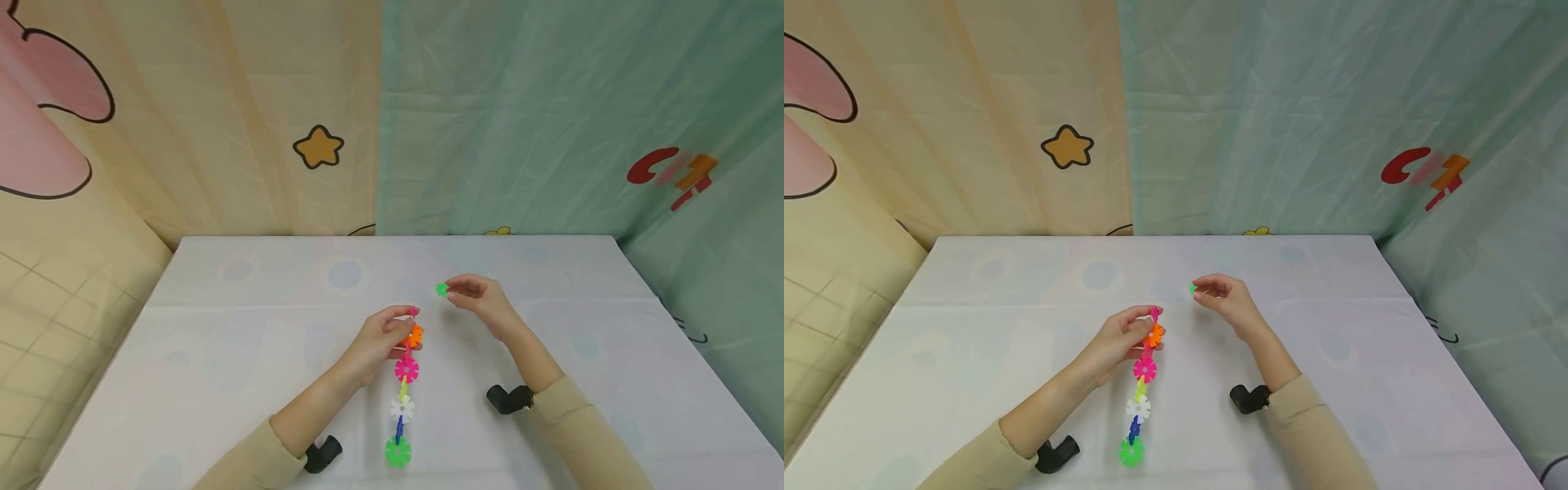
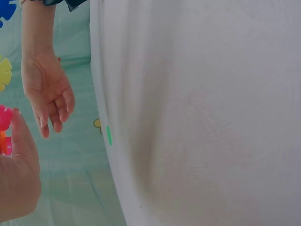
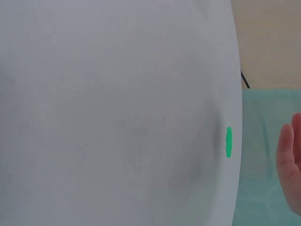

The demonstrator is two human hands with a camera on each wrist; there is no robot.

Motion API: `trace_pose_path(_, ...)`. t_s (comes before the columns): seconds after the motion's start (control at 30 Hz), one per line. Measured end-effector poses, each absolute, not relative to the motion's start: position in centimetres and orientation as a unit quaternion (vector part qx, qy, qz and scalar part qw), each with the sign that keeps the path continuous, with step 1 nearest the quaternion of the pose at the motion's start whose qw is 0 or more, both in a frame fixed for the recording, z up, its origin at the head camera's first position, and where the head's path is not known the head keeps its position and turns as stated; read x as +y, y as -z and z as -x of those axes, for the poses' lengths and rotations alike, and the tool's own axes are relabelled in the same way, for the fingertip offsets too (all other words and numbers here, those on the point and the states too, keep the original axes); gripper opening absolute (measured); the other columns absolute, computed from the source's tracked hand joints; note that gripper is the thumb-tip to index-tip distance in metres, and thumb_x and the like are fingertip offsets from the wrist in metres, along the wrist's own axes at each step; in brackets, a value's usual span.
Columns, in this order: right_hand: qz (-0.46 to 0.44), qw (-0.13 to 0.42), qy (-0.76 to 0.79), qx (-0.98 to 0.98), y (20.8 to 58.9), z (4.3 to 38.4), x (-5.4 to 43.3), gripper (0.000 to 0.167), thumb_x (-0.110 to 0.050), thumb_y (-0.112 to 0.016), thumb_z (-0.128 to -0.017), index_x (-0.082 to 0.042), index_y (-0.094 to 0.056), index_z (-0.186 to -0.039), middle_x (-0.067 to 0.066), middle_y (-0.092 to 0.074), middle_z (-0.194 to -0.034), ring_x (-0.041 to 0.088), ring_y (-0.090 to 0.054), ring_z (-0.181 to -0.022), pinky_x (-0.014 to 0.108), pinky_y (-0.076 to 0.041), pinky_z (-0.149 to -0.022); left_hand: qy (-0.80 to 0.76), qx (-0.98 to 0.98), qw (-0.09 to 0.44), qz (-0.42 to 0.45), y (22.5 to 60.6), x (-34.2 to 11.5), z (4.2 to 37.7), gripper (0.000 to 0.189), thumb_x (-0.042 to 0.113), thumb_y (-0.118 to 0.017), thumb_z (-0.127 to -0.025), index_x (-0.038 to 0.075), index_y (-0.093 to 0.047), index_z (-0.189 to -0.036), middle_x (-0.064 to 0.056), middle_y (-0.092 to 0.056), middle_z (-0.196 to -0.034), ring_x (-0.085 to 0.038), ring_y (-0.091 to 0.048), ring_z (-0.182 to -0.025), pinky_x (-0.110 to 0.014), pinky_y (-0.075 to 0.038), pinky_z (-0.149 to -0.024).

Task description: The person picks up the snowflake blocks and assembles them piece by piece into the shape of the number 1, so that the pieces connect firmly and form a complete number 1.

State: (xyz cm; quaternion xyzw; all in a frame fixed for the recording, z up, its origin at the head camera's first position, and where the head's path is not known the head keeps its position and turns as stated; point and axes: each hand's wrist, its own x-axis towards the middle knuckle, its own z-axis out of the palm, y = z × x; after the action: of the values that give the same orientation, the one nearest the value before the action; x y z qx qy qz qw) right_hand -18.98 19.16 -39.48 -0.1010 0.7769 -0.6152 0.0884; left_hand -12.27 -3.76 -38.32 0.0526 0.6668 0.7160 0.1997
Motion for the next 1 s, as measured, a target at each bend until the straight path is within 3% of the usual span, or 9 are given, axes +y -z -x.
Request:
trace_pose_path(0.27,0.054,0.083,0.594,0.798,40.1,20.5,20.3,0.043,-0.008,-0.066,-0.086,0.010,-0.052,-0.123,0.011,-0.060,-0.103,0.012,-0.059,-0.084,0.021,-0.050,-0.076,-0.708,0.679,0.190,-0.043,38.3,-3.7,12.4,0.037,0.020,-0.055,-0.094,0.005,-0.052,-0.128,-0.006,-0.065,-0.098,-0.014,-0.059,-0.080,-0.025,-0.052,-0.070)
trace_pose_path(0.53,0.015,0.085,0.527,0.846,41.1,22.4,20.3,0.040,-0.008,-0.067,-0.085,0.007,-0.056,-0.120,0.014,-0.061,-0.099,0.011,-0.056,-0.077,0.024,-0.049,-0.069,-0.715,0.671,0.190,-0.046,38.4,-3.8,12.4,0.037,0.018,-0.055,-0.094,0.002,-0.052,-0.128,-0.004,-0.065,-0.094,-0.013,-0.060,-0.075,-0.024,-0.052,-0.067)
trace_pose_path(0.77,-0.022,0.086,0.525,0.846,42.1,23.6,19.8,0.039,-0.002,-0.068,-0.082,0.008,-0.057,-0.118,0.010,-0.055,-0.091,0.011,-0.051,-0.072,0.019,-0.048,-0.065,-0.713,0.673,0.194,-0.044,38.5,-3.8,12.4,0.037,0.018,-0.054,-0.095,0.002,-0.052,-0.128,-0.005,-0.066,-0.095,-0.014,-0.061,-0.075,-0.022,-0.052,-0.065)
trace_pose_path(1.0,-0.033,0.076,0.445,0.892,42.1,24.5,18.5,0.035,-0.012,-0.075,-0.077,0.002,-0.064,-0.108,0.005,-0.052,-0.083,0.016,-0.045,-0.071,0.022,-0.040,-0.060,-0.706,0.679,0.198,-0.037,38.5,-3.9,12.5,0.037,0.021,-0.056,-0.094,0.005,-0.053,-0.128,-0.007,-0.066,-0.097,-0.019,-0.062,-0.075,-0.022,-0.051,-0.065)
